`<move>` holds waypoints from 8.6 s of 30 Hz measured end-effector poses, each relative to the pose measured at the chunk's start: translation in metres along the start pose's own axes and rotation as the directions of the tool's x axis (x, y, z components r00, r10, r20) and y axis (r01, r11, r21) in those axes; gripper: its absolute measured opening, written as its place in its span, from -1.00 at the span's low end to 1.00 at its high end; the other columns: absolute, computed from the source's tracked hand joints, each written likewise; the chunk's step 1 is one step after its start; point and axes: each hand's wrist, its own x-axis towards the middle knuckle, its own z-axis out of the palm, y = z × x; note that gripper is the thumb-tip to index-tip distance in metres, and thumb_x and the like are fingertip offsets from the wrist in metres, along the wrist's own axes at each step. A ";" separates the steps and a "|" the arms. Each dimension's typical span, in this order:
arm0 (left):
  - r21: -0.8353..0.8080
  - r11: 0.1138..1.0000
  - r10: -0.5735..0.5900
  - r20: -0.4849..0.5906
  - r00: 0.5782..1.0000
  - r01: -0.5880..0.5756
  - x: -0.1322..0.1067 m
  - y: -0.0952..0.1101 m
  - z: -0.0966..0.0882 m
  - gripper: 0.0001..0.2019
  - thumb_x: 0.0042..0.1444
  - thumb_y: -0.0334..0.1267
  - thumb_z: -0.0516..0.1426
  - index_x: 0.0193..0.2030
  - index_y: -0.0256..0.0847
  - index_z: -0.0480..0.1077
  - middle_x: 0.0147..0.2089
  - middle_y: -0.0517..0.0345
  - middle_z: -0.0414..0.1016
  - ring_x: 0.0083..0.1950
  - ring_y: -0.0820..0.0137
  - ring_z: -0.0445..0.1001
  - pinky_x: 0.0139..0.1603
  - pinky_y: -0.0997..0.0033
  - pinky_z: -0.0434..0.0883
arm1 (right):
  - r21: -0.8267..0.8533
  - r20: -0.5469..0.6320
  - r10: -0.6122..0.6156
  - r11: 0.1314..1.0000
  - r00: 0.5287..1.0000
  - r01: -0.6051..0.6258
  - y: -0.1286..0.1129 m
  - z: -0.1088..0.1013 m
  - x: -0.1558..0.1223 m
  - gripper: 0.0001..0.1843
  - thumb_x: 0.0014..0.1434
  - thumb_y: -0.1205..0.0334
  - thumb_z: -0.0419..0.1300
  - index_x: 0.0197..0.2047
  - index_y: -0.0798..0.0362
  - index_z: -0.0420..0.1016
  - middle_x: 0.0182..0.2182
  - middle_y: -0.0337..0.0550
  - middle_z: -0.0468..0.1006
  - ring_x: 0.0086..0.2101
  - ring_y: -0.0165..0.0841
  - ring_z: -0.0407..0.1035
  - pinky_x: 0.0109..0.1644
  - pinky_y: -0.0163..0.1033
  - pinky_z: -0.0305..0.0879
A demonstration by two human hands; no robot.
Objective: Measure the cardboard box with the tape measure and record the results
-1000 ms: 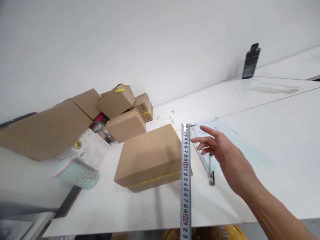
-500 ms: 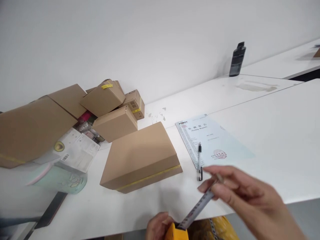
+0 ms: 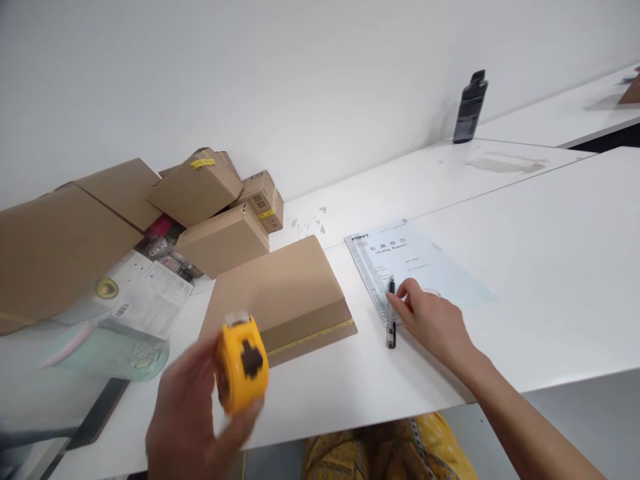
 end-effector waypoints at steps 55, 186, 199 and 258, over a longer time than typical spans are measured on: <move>-0.170 0.807 0.454 0.790 0.411 -0.565 -0.026 0.017 0.181 -0.09 0.29 0.34 -0.01 0.43 -0.52 0.14 0.49 -0.46 0.15 0.54 -0.17 0.06 0.52 -0.05 0.10 | 0.522 0.054 0.094 0.846 0.994 -0.109 0.035 0.028 -0.016 -0.68 0.31 -0.09 0.21 -0.33 -0.06 0.33 -0.46 -0.26 0.37 -0.47 -0.35 0.23 -0.42 -0.22 0.18; -0.153 0.800 0.472 0.756 0.452 -0.580 -0.030 0.015 0.181 -0.10 0.26 0.37 -0.01 0.40 -0.48 0.16 0.47 -0.47 0.17 0.53 -0.15 0.08 0.53 -0.03 0.09 | 0.439 0.020 0.117 0.891 0.993 -0.114 0.028 0.022 -0.015 -0.66 0.25 0.07 0.21 -0.49 -0.07 0.21 -0.57 -0.31 0.25 -0.53 -0.38 0.12 -0.48 -0.23 0.10; -0.153 0.800 0.460 0.778 0.429 -0.580 -0.028 0.016 0.179 -0.09 0.27 0.36 -0.02 0.41 -0.49 0.14 0.49 -0.48 0.15 0.54 -0.15 0.06 0.54 -0.02 0.03 | 0.424 0.035 0.093 0.900 0.995 -0.100 0.033 0.023 -0.015 -0.69 0.27 0.08 0.20 -0.47 -0.06 0.25 -0.55 -0.28 0.31 -0.50 -0.37 0.17 -0.46 -0.23 0.12; -0.235 0.806 0.576 0.527 0.625 -0.544 -0.031 0.017 0.178 -0.34 0.26 0.16 0.14 0.28 -0.37 0.36 0.38 -0.28 0.39 0.45 0.00 0.30 0.44 0.07 0.33 | -0.200 -0.230 -0.118 0.977 0.966 0.071 0.078 0.055 0.004 -0.40 0.32 0.43 -0.14 0.36 0.00 0.30 0.25 0.03 0.52 0.24 -0.04 0.37 0.11 0.08 0.34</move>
